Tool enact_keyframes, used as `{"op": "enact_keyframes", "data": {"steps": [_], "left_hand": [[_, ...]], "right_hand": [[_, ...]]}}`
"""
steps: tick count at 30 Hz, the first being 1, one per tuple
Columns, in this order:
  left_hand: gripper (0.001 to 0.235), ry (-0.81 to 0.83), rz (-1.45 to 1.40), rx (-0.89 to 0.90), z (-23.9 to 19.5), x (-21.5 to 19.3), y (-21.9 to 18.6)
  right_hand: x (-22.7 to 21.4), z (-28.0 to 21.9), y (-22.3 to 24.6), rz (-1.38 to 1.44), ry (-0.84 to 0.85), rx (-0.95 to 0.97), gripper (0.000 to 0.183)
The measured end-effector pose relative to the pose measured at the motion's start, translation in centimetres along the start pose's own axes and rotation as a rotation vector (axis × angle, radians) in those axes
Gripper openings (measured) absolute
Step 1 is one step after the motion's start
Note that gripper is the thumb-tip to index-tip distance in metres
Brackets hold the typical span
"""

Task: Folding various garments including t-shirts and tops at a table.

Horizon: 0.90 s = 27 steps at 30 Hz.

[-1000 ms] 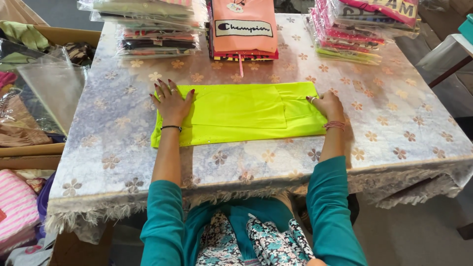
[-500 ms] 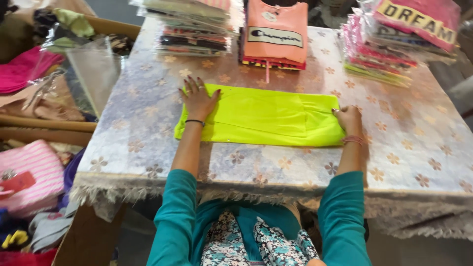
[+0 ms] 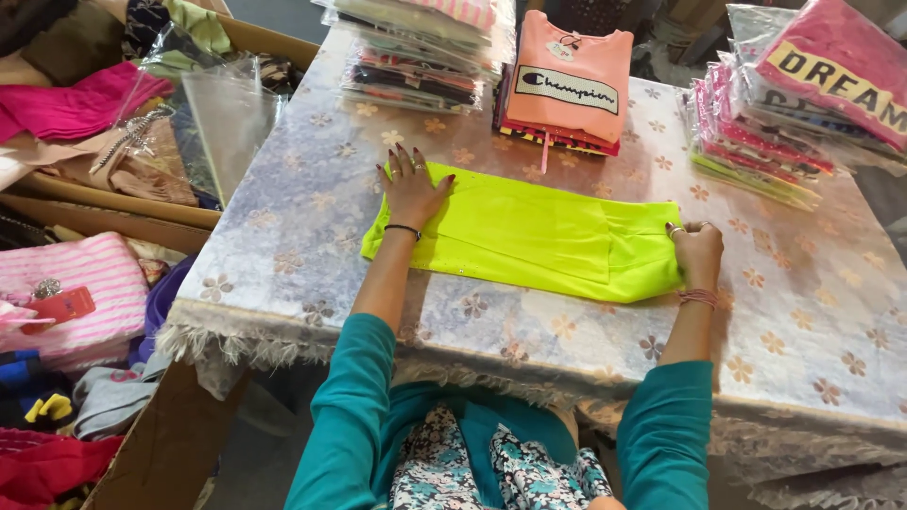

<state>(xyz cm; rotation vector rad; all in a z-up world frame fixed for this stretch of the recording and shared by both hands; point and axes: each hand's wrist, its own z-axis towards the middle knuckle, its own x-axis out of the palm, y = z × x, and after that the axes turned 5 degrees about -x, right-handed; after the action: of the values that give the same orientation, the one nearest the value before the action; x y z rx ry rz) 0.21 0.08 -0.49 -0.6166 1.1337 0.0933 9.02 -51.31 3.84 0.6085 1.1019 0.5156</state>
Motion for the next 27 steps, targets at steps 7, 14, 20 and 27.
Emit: {"op": "enact_keyframes", "data": {"steps": [7,14,20,27], "left_hand": [[0.077,-0.355,-0.146,0.065,-0.7,-3.7,-1.3],[0.06,0.167,-1.348,-0.143,1.0,-4.8,0.0],[0.088,0.845,-1.478,-0.452,2.2,-2.9,1.7],[0.072,0.945,-1.541,-0.425,0.4,-6.4,1.4]], "right_hand": [[-0.8,-1.3,5.7,0.384,-0.011,-0.071,0.025],[5.5,-1.2,14.5,0.527,0.091,-0.26,0.021],[9.3,-10.2,30.8,0.585,0.416,-0.239,0.03],[10.7,-11.2,27.2,0.624,0.693,-0.469,0.028]]}}
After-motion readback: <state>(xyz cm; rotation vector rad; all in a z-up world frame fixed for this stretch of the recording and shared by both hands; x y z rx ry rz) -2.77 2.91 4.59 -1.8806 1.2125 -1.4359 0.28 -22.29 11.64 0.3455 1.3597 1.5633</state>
